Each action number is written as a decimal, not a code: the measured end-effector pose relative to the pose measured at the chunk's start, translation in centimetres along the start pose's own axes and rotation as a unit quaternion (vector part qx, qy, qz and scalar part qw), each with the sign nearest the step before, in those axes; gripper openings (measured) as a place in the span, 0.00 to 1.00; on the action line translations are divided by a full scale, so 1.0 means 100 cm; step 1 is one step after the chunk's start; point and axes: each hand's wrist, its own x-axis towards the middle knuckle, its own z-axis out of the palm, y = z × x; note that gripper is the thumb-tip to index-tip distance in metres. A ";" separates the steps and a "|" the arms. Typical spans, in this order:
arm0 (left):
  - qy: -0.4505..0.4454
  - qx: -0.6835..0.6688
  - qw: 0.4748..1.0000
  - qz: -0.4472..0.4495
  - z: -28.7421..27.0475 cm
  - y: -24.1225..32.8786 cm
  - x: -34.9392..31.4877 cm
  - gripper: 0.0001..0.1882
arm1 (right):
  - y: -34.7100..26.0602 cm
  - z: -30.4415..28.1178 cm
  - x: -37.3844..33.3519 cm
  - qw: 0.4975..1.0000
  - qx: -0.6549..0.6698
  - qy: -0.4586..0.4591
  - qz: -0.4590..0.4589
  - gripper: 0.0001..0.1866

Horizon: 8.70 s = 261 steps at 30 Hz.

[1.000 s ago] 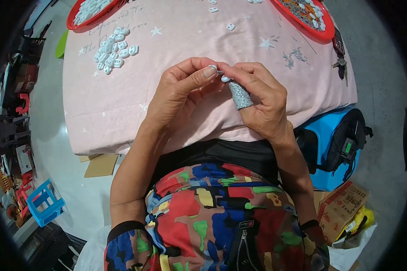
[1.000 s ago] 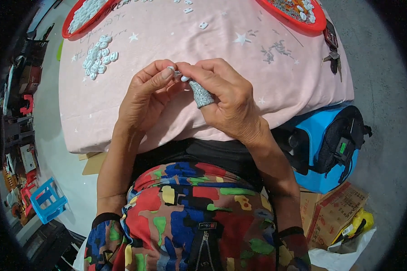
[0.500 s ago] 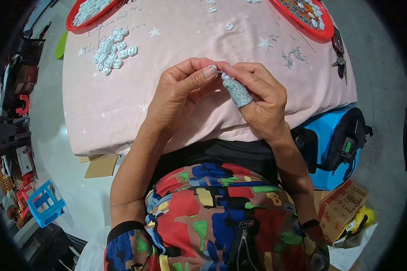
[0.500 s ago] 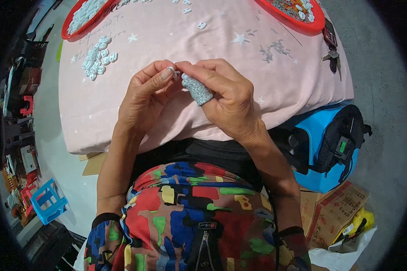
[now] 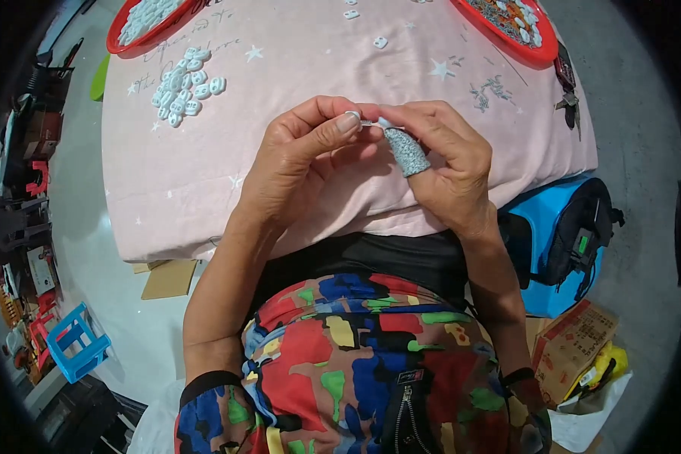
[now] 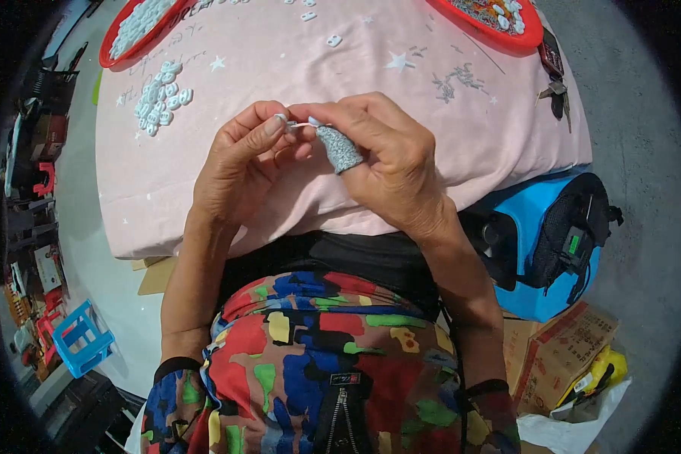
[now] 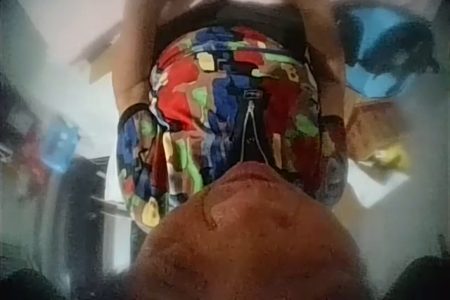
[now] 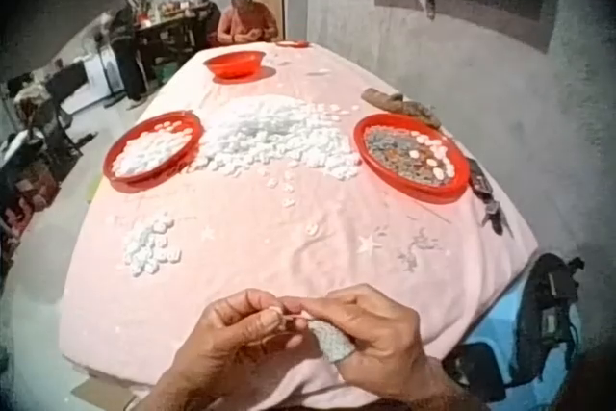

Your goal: The person assembles plastic cord locks by inserting small metal springs and plastic pieces into toggle housings and pressing the components together by hand.

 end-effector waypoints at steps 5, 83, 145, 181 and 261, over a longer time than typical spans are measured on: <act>0.002 -0.001 1.000 0.021 -0.004 -0.001 0.001 0.08 | -0.001 0.006 -0.002 1.000 0.018 0.007 0.007 0.17; 0.103 0.122 0.987 0.008 0.009 -0.009 -0.003 0.10 | 0.003 0.003 0.008 0.995 0.024 -0.030 0.095 0.07; 0.108 0.245 0.959 0.094 0.022 -0.001 -0.012 0.08 | -0.004 -0.015 0.004 0.869 0.368 -0.019 0.330 0.12; 0.080 0.245 0.961 0.098 0.023 0.000 -0.015 0.07 | -0.017 -0.019 0.002 0.928 0.242 -0.036 0.283 0.08; 0.074 0.168 0.983 0.022 0.024 0.003 -0.013 0.12 | -0.019 -0.012 0.001 0.937 0.232 -0.041 0.257 0.14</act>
